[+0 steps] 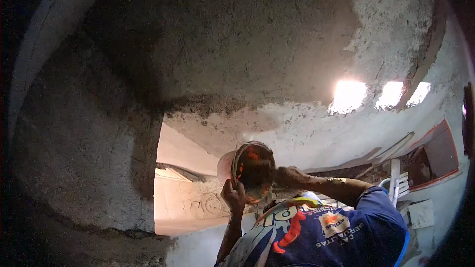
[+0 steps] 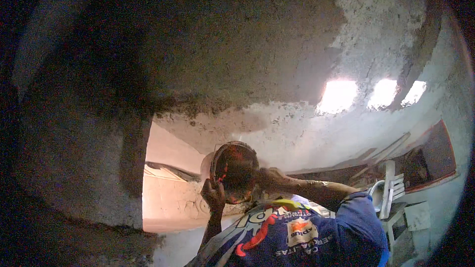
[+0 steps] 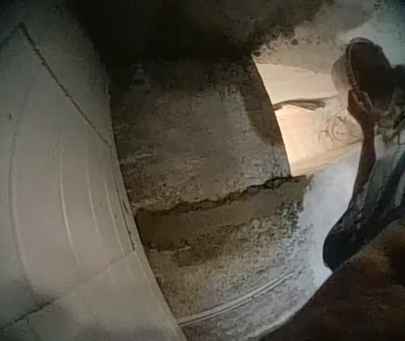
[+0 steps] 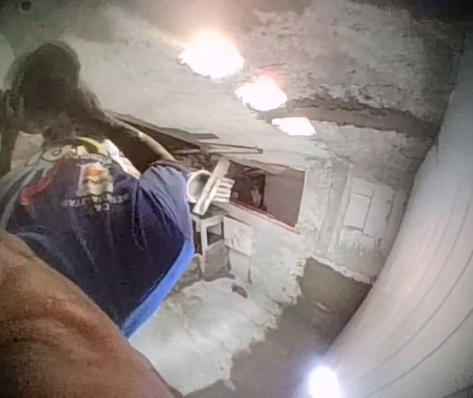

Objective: The person applies wet plaster mixture from a bucket onto a wall using a trowel, spreading and smoothing the material over the surface.

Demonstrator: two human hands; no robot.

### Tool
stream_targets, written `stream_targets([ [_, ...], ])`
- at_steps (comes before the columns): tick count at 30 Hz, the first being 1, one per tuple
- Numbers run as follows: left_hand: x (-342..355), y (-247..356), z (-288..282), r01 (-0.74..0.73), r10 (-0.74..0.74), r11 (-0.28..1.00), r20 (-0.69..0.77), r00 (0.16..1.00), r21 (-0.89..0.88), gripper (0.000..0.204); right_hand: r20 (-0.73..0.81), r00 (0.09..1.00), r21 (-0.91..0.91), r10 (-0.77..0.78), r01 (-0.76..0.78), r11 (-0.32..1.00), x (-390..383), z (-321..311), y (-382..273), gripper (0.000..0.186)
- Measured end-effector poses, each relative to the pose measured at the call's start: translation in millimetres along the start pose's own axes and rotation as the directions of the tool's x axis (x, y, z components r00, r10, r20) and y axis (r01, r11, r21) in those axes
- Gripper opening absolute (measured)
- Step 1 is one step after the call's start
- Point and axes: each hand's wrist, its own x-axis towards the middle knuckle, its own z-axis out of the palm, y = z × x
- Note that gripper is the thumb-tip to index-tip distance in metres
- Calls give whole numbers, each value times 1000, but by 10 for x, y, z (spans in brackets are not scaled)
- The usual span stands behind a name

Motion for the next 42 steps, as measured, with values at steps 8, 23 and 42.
stream_targets([
  [8,127,176,77,-125,148,985,216,965,-118,23,274,956,203,99,-158,966,-28,-307,-454,35],
  [23,-162,-418,146,634,-771,611,-174,613,-474,38,299,936,854,184,-177,-490,-376,-700,-766,38],
  [42,-1511,-948,-119,654,-815,563,-205,543,-506,27,87,829,-218,553,-526,822,-1076,-22,767,27],
])
